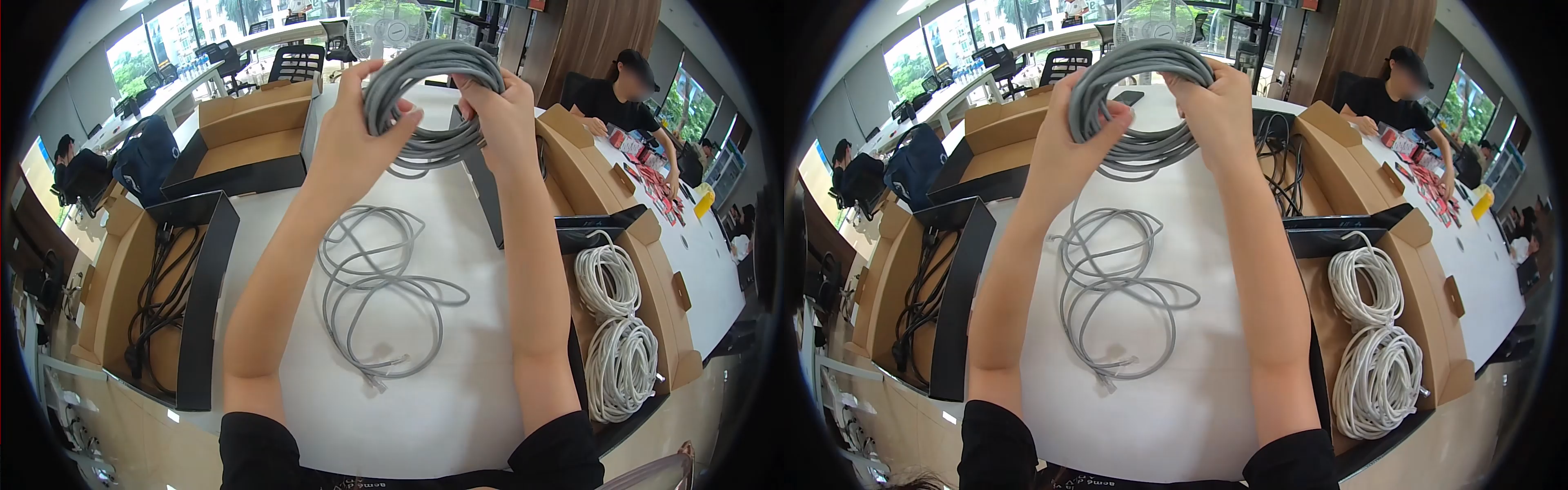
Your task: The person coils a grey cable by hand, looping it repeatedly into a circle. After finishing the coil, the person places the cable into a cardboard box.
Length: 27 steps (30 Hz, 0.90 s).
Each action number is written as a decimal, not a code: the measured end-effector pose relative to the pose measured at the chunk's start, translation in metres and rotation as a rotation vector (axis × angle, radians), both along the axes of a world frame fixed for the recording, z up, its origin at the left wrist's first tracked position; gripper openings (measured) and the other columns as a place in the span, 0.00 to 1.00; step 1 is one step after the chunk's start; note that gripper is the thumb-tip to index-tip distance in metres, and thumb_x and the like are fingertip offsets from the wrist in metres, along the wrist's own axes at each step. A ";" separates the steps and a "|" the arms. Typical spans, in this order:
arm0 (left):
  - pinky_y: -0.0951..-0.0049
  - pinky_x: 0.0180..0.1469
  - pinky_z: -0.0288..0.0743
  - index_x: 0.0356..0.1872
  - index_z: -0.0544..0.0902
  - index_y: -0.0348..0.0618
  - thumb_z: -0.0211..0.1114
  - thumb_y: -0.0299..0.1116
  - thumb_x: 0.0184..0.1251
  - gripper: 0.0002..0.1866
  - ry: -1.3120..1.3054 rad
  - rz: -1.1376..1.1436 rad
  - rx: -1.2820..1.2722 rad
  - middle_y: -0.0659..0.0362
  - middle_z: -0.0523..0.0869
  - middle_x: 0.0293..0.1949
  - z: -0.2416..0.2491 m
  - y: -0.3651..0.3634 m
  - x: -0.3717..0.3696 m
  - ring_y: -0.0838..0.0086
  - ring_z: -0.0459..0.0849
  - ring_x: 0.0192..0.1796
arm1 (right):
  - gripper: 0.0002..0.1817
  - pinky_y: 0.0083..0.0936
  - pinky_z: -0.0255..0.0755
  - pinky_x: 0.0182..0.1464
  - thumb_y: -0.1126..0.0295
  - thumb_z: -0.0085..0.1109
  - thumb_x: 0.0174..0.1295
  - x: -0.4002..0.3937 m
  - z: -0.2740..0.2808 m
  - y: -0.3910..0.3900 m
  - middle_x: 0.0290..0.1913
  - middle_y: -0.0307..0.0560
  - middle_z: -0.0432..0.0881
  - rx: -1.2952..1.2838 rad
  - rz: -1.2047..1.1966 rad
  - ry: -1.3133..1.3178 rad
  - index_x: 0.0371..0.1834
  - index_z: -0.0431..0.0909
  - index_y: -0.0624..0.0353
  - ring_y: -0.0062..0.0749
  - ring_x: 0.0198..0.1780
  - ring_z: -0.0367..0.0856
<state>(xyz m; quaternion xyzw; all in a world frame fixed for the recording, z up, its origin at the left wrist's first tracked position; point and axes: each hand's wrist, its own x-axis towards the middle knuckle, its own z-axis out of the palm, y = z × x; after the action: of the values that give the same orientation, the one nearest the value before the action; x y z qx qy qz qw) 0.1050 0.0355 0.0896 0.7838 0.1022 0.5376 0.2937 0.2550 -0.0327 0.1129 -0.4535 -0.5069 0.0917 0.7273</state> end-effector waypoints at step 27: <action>0.81 0.32 0.66 0.34 0.74 0.37 0.60 0.25 0.53 0.07 0.264 0.070 -0.014 0.64 0.77 0.24 0.040 -0.019 -0.050 0.83 0.72 0.29 | 0.11 0.15 0.63 0.26 0.73 0.65 0.44 -0.046 0.001 -0.014 0.20 0.38 0.76 -0.104 -0.115 -0.576 0.32 0.78 0.62 0.16 0.22 0.70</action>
<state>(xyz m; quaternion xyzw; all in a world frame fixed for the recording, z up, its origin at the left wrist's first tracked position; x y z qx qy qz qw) 0.0551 0.0170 0.1291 0.8416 0.1713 0.4389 0.2642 0.2086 -0.0467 0.1135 -0.5252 -0.6607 -0.0563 0.5334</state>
